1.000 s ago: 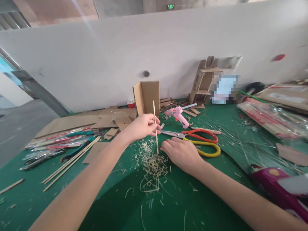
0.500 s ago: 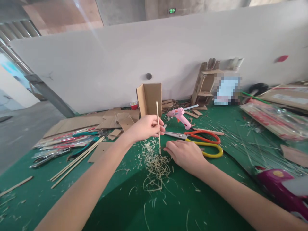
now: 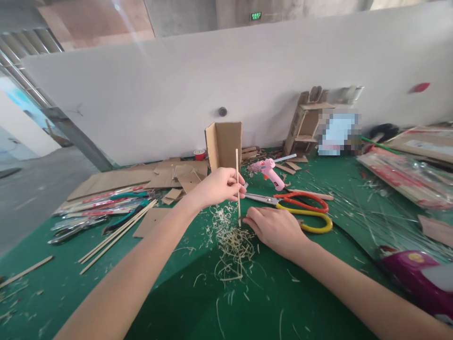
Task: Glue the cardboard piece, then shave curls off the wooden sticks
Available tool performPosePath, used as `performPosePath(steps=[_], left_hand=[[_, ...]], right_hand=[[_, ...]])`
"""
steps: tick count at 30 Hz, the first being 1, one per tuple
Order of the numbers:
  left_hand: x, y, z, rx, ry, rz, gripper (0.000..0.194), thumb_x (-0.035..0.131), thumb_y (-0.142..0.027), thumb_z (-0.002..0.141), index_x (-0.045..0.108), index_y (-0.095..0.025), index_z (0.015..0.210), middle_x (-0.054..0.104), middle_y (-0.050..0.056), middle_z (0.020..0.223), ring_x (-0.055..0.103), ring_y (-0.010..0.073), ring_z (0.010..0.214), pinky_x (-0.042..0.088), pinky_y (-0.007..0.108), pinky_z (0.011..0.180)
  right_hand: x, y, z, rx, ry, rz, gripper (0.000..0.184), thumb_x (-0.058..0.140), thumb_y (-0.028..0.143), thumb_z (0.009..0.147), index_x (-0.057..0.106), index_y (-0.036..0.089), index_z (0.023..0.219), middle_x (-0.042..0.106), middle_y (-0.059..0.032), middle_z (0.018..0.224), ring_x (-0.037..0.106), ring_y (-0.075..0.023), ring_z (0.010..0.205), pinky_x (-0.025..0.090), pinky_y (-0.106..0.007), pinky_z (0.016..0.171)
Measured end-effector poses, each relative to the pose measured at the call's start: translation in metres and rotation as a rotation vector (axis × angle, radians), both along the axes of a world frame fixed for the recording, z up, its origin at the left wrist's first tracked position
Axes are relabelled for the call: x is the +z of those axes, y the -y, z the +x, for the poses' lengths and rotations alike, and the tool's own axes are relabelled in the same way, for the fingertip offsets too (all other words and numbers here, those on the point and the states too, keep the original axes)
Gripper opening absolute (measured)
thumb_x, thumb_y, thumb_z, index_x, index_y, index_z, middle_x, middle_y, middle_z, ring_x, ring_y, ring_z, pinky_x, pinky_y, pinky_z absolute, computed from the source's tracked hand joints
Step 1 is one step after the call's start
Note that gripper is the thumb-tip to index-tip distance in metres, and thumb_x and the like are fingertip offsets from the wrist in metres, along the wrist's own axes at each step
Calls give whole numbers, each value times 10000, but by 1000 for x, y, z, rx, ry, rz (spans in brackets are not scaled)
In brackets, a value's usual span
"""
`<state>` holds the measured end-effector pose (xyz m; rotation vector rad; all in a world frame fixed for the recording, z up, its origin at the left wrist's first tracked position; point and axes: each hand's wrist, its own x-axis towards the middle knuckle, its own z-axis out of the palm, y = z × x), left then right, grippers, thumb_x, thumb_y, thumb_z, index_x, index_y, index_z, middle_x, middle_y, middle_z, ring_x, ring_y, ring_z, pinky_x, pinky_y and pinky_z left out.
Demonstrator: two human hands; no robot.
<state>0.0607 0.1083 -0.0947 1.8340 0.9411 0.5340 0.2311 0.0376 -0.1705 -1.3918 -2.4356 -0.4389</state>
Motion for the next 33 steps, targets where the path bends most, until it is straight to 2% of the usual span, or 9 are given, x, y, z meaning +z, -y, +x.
performPosePath(steps=[3,7,13,18,25,29,33], left_hand=[[1,1,1,-16,1,5,164,492,-256,766,510,-149,890,641,85,882,630,201,849,513,335,712],[1,2,1,-3,5,13,177,481,-254,765,501,-140,899,636,98,885,628,209,849,511,338,712],[1,2,0,-15,1,4,185,476,-235,766,507,-140,921,641,104,901,624,210,864,510,337,717],[5,2,0,-14,1,16,161,470,-199,771,505,-132,913,634,103,901,632,198,854,521,330,726],[6,2,1,-38,2,8,174,474,-215,776,496,-130,927,627,104,906,625,200,856,508,343,752],[4,1,1,-55,14,-6,162,456,-187,765,493,-142,916,625,85,883,622,197,862,504,338,750],[3,0,0,-56,18,-10,159,451,-177,764,490,-147,916,622,77,873,622,190,859,506,332,750]], right_hand=[[-1,-1,-2,-25,-7,34,308,311,352,924,507,186,754,579,0,598,508,-101,539,128,-283,483],[3,0,-2,-6,78,-68,292,341,393,906,506,202,759,568,21,546,446,-91,434,99,-283,473],[4,-3,1,-28,-2,-16,293,333,365,917,514,194,763,593,3,622,518,-102,548,124,-286,482],[4,-5,2,17,70,-81,255,385,378,897,509,199,764,596,20,600,473,-89,462,98,-289,477],[-1,-7,5,38,17,105,251,357,317,918,517,191,772,610,-10,672,530,-123,654,186,-278,519],[1,-8,2,8,40,26,227,396,335,900,508,194,762,600,1,626,516,-116,572,146,-283,496],[3,-7,3,48,34,-16,233,403,345,894,507,195,748,603,14,634,501,-103,544,132,-283,496]])
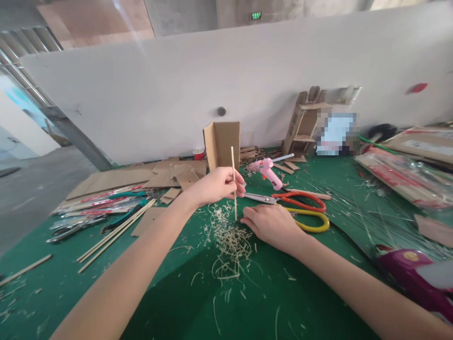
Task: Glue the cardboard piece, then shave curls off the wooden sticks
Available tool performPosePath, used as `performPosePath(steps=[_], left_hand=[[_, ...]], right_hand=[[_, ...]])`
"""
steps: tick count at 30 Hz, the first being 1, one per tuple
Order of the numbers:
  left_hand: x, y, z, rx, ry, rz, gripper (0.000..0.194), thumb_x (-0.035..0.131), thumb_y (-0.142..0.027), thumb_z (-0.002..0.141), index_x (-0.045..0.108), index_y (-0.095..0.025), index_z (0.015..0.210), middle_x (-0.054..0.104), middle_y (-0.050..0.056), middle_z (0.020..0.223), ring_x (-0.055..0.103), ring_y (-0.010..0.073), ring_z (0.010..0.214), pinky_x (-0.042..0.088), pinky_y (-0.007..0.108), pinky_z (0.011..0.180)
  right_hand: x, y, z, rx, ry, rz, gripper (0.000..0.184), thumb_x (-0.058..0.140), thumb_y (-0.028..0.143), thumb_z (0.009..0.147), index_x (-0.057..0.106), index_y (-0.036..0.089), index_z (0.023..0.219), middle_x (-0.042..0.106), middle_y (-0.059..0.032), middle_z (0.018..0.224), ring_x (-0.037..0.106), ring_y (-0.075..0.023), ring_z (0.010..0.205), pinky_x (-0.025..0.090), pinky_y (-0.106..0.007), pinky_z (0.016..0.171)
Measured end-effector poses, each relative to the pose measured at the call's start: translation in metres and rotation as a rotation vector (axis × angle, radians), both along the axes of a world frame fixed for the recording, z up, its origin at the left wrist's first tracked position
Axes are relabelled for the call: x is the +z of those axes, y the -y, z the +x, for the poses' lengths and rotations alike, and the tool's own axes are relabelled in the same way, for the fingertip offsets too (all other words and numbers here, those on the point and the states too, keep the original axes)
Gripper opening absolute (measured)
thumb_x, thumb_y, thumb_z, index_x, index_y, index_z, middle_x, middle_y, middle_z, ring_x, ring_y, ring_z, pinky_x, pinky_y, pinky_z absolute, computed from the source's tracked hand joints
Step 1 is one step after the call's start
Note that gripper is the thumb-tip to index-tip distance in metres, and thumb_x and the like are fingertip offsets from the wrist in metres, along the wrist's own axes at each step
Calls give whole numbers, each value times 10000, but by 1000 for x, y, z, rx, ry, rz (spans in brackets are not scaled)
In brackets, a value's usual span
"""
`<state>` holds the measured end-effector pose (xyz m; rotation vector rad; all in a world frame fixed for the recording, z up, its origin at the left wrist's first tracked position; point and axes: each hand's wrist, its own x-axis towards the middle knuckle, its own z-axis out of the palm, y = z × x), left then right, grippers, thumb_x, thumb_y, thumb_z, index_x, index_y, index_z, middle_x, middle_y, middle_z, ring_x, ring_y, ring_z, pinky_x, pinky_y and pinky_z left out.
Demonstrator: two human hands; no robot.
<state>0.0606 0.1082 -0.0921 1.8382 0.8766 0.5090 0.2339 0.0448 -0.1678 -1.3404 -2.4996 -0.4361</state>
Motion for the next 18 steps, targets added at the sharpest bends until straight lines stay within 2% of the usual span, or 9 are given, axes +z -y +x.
performPosePath(steps=[3,6,11,18], left_hand=[[-1,-2,-1,12,-3,-5,160,451,-191,769,479,-151,921,617,71,866,619,186,853,502,335,755],[-3,-5,-1,-33,13,-6,155,436,-190,776,470,-155,924,610,62,863,615,181,859,496,334,766],[-6,-8,-5,-112,44,9,131,406,-185,793,453,-166,915,612,46,841,608,170,882,490,329,791],[-4,-8,-7,-100,26,-2,138,423,-197,775,440,-171,910,621,49,854,607,167,879,490,310,781]], right_hand=[[-2,0,2,-16,-63,76,266,368,330,907,520,185,742,590,-2,640,507,-106,598,173,-274,515],[-4,-2,2,-26,-84,105,262,371,321,905,523,181,744,583,-8,641,506,-114,630,186,-269,524],[-3,-3,0,-73,-45,-8,244,374,351,900,525,191,793,598,-2,643,495,-112,564,147,-281,510],[3,0,0,-56,18,-114,240,373,369,894,517,198,807,606,0,637,505,-113,542,120,-288,493]])
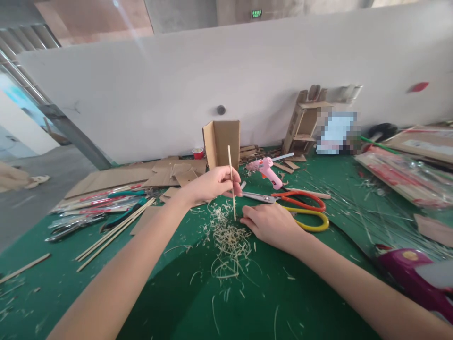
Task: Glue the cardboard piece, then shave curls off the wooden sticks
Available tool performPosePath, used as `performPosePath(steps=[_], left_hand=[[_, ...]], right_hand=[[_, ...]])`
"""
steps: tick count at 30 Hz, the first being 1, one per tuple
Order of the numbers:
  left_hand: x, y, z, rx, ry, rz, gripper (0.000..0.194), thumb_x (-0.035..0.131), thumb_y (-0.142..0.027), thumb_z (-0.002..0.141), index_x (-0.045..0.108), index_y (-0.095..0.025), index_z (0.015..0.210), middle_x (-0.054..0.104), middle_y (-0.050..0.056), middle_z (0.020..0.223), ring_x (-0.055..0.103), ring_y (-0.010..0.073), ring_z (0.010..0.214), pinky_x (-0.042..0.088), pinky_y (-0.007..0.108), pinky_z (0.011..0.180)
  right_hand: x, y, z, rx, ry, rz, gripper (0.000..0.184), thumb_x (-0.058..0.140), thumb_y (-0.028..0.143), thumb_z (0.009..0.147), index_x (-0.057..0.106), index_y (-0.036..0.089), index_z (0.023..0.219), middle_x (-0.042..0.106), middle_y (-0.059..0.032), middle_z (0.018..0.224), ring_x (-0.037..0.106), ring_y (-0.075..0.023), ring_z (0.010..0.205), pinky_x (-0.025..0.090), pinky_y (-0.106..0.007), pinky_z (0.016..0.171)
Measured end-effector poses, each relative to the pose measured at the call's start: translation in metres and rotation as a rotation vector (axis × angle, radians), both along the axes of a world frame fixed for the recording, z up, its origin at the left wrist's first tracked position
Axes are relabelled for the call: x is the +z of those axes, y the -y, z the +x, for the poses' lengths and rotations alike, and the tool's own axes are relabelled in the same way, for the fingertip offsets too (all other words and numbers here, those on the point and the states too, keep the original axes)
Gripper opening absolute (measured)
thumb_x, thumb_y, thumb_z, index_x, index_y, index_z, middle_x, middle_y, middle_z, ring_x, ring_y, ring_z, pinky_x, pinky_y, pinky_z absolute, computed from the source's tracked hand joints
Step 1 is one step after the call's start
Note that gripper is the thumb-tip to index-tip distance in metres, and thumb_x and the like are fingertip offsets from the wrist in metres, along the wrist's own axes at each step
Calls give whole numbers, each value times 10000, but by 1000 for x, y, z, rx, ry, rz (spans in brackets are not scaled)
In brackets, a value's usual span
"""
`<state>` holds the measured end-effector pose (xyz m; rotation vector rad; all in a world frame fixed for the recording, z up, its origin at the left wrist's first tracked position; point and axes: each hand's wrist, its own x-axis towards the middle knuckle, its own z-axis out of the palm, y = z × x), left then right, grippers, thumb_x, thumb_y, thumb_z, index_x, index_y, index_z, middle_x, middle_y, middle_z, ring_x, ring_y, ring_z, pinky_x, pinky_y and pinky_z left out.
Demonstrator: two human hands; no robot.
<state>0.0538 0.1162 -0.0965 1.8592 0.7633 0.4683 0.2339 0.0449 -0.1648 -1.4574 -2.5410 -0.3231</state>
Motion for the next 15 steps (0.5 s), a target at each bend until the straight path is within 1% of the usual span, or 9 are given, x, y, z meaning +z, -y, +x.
performPosePath(steps=[3,7,9,12,15], left_hand=[[1,1,0,-10,5,4,132,420,-193,776,440,-171,905,621,47,846,606,169,883,491,313,784],[2,2,1,-28,20,15,113,413,-182,789,450,-167,894,618,49,854,609,171,886,501,319,785],[1,2,1,-38,37,21,109,406,-164,790,455,-162,887,614,49,851,613,169,878,509,318,780],[-2,1,2,-33,49,39,118,402,-146,789,458,-161,892,611,44,841,617,167,867,515,315,773],[-4,0,1,-13,45,40,116,406,-154,794,456,-164,898,610,37,826,620,165,855,518,315,768]], right_hand=[[-2,1,0,12,-4,32,242,374,363,893,519,194,799,607,-3,642,499,-106,535,125,-292,492],[-6,1,-1,35,-72,208,288,331,331,918,516,187,750,587,-5,634,498,-110,593,157,-282,509],[-8,0,-2,41,-69,274,287,327,310,922,517,188,745,583,-11,639,502,-122,638,155,-282,511],[-9,0,-5,37,-45,261,251,345,282,916,517,193,757,583,-12,646,505,-129,662,142,-291,508],[-7,0,-8,-41,-44,174,246,345,320,909,517,200,781,584,-6,635,491,-118,578,112,-292,492]])
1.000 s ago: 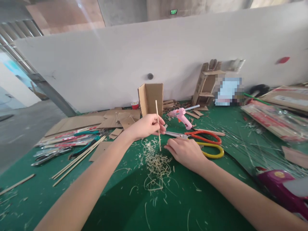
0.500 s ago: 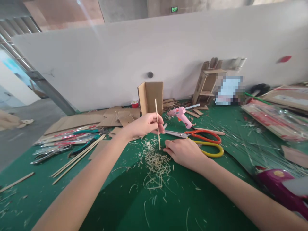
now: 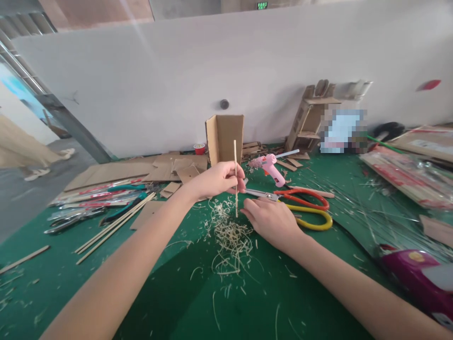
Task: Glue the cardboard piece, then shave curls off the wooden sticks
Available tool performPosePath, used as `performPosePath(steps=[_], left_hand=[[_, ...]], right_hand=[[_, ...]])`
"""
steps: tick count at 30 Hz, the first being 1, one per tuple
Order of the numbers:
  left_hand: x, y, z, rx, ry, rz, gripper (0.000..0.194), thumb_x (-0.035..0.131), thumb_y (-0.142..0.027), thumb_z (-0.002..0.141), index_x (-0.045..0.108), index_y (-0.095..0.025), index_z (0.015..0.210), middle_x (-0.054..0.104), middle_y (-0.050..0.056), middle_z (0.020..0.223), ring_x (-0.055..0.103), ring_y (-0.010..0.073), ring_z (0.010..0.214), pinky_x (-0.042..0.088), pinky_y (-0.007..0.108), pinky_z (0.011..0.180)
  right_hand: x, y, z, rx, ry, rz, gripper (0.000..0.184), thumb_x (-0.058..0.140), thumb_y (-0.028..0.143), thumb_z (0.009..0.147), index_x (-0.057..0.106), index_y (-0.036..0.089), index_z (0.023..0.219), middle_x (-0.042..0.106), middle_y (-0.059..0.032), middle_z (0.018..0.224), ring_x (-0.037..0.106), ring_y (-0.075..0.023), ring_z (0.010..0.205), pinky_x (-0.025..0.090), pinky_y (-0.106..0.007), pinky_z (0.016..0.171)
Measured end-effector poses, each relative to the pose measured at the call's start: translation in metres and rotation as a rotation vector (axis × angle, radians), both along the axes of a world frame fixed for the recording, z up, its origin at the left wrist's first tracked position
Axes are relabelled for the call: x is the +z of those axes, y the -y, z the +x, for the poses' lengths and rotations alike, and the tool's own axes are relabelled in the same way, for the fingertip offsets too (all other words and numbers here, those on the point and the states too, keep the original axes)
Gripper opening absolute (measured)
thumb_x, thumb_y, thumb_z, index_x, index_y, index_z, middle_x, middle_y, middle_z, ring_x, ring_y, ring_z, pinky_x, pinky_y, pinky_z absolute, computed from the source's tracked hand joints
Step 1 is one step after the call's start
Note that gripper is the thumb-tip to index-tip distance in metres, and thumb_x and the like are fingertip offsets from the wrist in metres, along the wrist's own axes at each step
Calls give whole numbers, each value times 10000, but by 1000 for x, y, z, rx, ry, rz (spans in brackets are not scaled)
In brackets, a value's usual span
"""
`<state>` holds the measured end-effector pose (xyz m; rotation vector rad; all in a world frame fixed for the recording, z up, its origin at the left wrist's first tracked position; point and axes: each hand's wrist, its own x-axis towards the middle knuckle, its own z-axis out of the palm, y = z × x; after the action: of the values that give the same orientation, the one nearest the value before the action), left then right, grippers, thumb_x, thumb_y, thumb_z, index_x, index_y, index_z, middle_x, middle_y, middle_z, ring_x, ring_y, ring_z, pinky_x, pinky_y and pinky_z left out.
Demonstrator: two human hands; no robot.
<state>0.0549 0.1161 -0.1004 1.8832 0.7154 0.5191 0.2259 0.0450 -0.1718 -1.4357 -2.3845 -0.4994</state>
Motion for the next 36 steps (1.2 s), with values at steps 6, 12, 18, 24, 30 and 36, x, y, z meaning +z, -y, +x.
performPosePath(steps=[6,12,18,24,30,36], left_hand=[[2,1,0,-22,-20,0,124,404,-168,791,459,-166,903,614,43,855,612,169,877,510,313,764],[4,2,2,-27,-23,5,131,404,-140,762,455,-156,882,619,35,819,617,158,851,504,309,768],[4,1,2,0,-30,-2,116,419,-152,758,452,-164,868,623,35,816,617,162,834,505,321,756],[0,-2,4,91,9,-63,64,444,-173,752,477,-151,802,570,57,929,605,164,855,519,305,717],[0,-3,3,102,-33,6,124,518,-262,773,510,-162,847,551,40,849,578,171,850,509,349,745],[-1,-6,0,83,-12,-13,247,571,-302,774,535,-134,951,579,70,924,603,160,821,516,335,763]], right_hand=[[5,-1,1,-41,4,-179,230,339,369,900,502,210,867,617,1,643,488,-116,515,115,-279,488],[12,1,1,-15,78,-275,262,338,398,893,519,211,863,613,-7,624,510,-129,509,145,-269,492],[5,3,5,6,-35,-202,253,334,381,899,494,211,802,612,11,637,524,-123,536,146,-275,490],[-3,-1,7,9,-128,-103,228,346,328,905,486,190,789,605,1,677,539,-126,633,203,-268,536],[-3,0,6,13,-125,-77,206,375,316,897,485,193,774,598,1,669,526,-126,622,218,-262,544],[-3,0,7,41,-179,-72,197,383,291,892,500,189,770,613,-19,730,541,-132,686,272,-247,578]])
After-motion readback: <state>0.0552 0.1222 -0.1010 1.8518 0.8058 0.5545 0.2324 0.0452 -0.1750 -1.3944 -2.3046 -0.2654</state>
